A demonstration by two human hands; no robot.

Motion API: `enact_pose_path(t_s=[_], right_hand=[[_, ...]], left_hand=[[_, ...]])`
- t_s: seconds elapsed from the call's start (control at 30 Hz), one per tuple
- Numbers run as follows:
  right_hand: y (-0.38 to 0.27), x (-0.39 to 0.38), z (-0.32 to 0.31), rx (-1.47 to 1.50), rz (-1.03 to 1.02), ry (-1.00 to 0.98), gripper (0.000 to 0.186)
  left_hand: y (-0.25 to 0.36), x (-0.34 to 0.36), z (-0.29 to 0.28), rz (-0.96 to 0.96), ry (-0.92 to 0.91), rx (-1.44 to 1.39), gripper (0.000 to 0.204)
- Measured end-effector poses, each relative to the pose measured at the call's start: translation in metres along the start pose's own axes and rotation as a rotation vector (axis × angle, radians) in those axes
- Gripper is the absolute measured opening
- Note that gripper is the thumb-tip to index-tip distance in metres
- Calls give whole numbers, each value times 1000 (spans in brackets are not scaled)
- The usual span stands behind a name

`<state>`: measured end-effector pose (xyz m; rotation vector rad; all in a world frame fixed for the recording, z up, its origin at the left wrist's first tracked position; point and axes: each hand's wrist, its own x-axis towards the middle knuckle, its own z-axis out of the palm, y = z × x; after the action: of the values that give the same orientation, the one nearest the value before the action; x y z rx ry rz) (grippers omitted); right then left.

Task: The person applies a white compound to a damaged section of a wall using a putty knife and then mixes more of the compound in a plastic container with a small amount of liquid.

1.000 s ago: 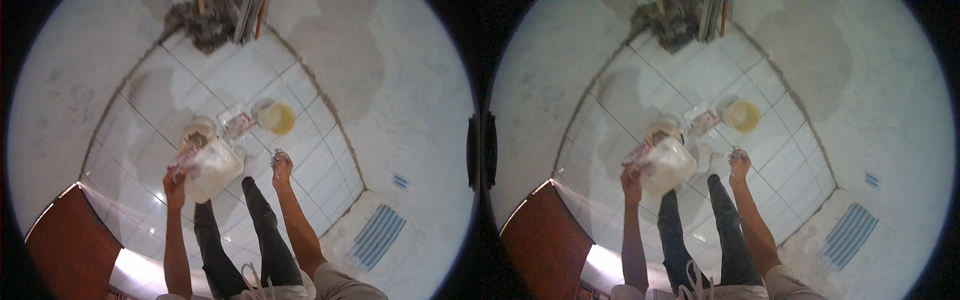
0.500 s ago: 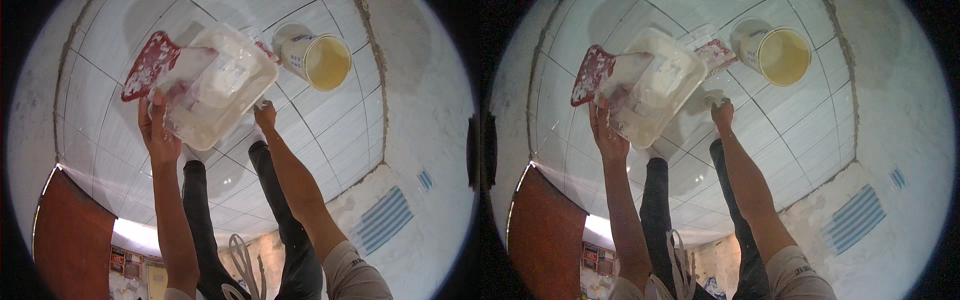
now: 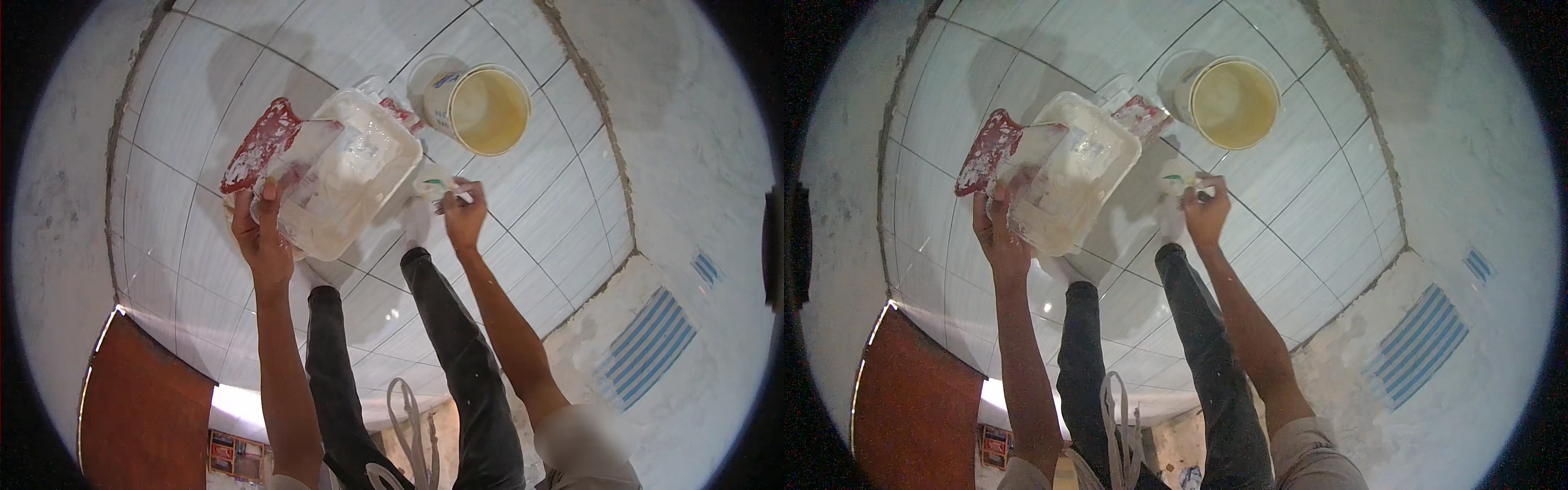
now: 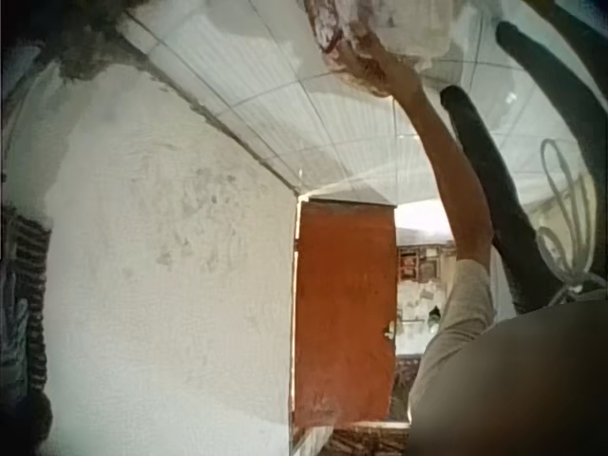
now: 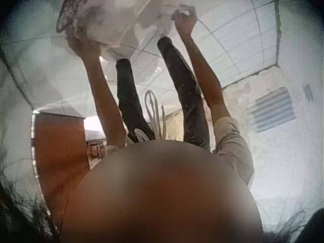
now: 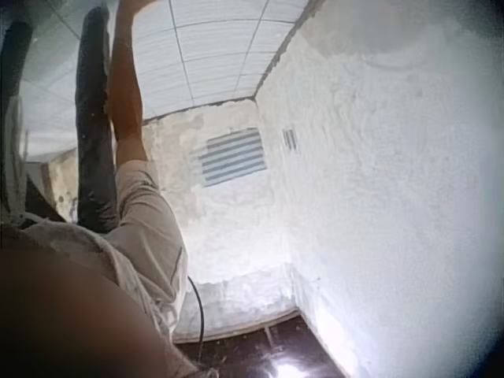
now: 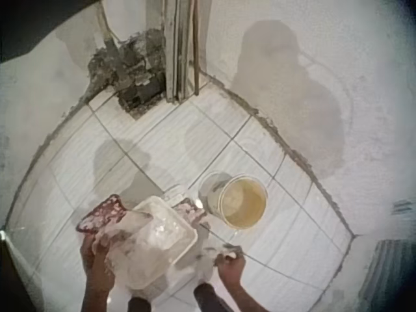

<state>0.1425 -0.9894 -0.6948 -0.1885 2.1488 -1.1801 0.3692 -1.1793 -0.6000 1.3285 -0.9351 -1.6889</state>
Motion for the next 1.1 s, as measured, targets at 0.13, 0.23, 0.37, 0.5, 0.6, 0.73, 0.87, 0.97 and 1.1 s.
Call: enact_pose_path(t_s=[0.13,0.23,0.37,0.5,0.6,0.73,0.87,0.97,1.1], right_hand=[[-64,28,-27,47,-251,97,16],[-74,94,-38,-135,-467,229,31],[-65,150,-29,-605,-647,305,30],[-50,167,-13,-654,-618,296,21],[-34,174,-8,-763,-642,317,20],[-19,163,4,-768,-456,157,27],[10,187,-11,-464,-187,118,33],[0,180,-26,-9,32,30,21],[-53,120,-8,326,223,-33,17]], left_hand=[[4,-5,2,-15,63,-45,10],[-3,-8,15,-12,83,-82,14],[-4,-16,26,-25,97,-73,18],[-10,-23,24,-24,139,-52,18],[-10,-26,23,-15,125,-55,17],[-5,-25,12,1,130,-13,18],[-4,-22,16,-39,101,-43,21],[1,-22,26,-15,67,-10,19],[24,-19,11,2,61,-24,19]])
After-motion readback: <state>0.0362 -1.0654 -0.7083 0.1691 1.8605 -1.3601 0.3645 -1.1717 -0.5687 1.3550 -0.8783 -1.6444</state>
